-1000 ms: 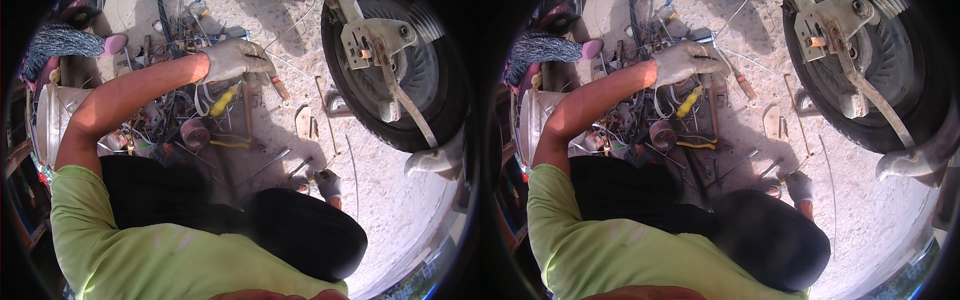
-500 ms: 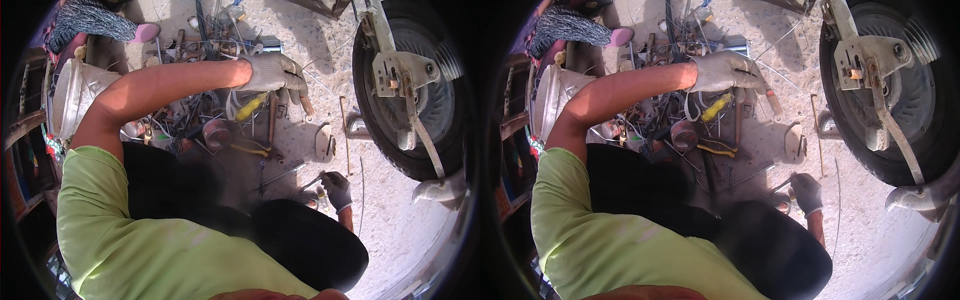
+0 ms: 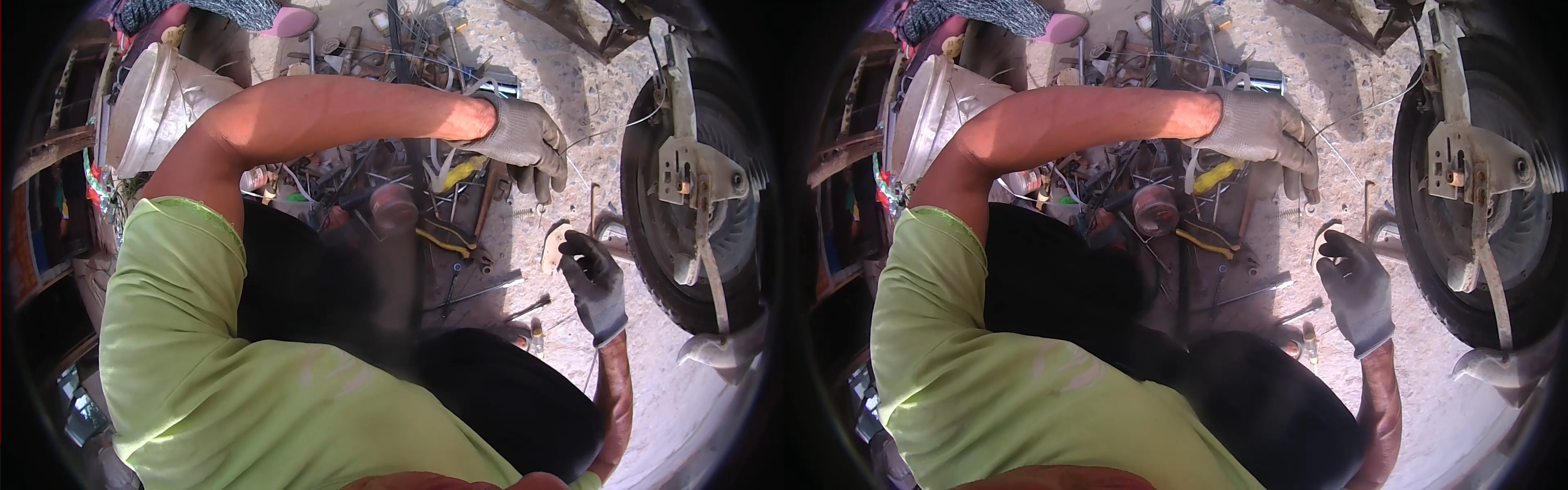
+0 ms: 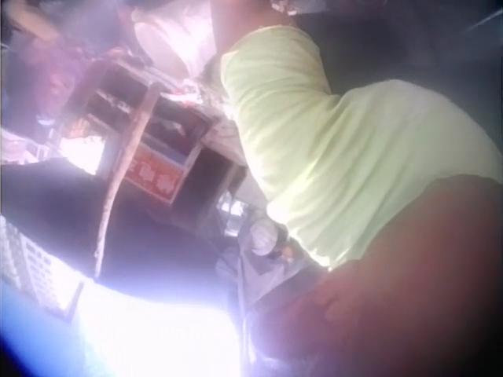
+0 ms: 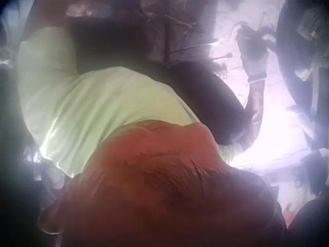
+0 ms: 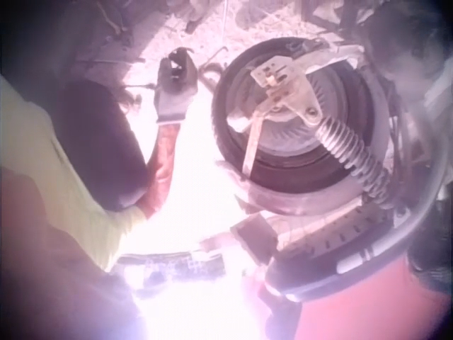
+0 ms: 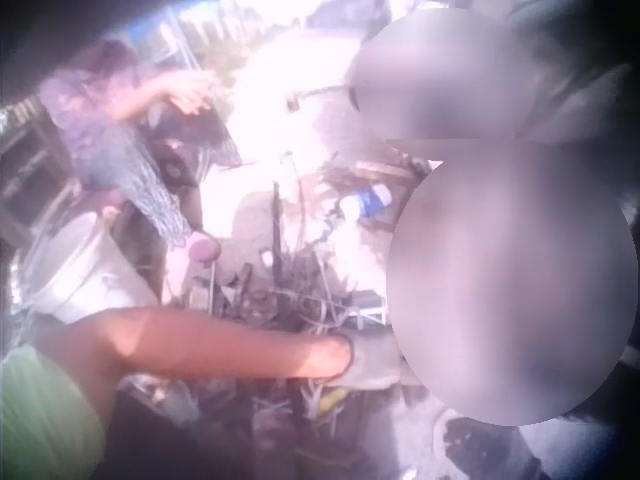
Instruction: The person strips wires with a tool and connects electrical components near a vehicle wheel on the ground.
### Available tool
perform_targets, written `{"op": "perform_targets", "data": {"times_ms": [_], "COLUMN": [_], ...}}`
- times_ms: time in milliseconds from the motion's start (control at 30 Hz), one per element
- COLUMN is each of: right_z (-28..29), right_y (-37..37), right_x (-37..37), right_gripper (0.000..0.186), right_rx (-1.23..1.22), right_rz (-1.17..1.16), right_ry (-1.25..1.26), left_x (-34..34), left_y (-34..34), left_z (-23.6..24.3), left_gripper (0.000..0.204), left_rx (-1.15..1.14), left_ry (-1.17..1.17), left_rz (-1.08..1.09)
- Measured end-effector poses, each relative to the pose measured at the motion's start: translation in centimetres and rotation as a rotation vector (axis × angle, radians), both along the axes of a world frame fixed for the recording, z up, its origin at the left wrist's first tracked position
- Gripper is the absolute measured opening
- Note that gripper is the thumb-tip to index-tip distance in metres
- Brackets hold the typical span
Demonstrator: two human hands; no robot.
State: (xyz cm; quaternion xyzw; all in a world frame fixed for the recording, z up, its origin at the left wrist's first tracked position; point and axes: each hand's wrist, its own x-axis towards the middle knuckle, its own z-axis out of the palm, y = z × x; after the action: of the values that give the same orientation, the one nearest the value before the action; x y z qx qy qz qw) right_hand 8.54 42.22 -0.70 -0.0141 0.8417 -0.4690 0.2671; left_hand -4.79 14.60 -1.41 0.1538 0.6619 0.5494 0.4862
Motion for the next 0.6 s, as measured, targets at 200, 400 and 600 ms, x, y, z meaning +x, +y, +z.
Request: {"op": "perform_targets", "data": {"times_ms": [200,400,600], "right_z": [2.8,3.4,0.2], "right_y": [-3.5,-5.5,-5.1], "right_x": [-3.0,-4.4,-3.8], "right_gripper": [0.037,0.023,0.018], "right_rx": [-0.168,-0.217,-0.353], "right_rz": [-0.056,-0.074,-0.272], "right_ry": [-0.117,-0.256,-0.252], "left_x": [0.4,0.6,-0.1], "left_y": [0.8,0.5,0.1], "left_z": [1.6,1.7,2.0], "left_gripper": [0.024,0.023,0.039], "left_rx": [0.101,0.136,-0.062], "left_ry": [-0.068,-0.063,0.115], "left_rz": [-0.076,-0.026,-0.073]}}
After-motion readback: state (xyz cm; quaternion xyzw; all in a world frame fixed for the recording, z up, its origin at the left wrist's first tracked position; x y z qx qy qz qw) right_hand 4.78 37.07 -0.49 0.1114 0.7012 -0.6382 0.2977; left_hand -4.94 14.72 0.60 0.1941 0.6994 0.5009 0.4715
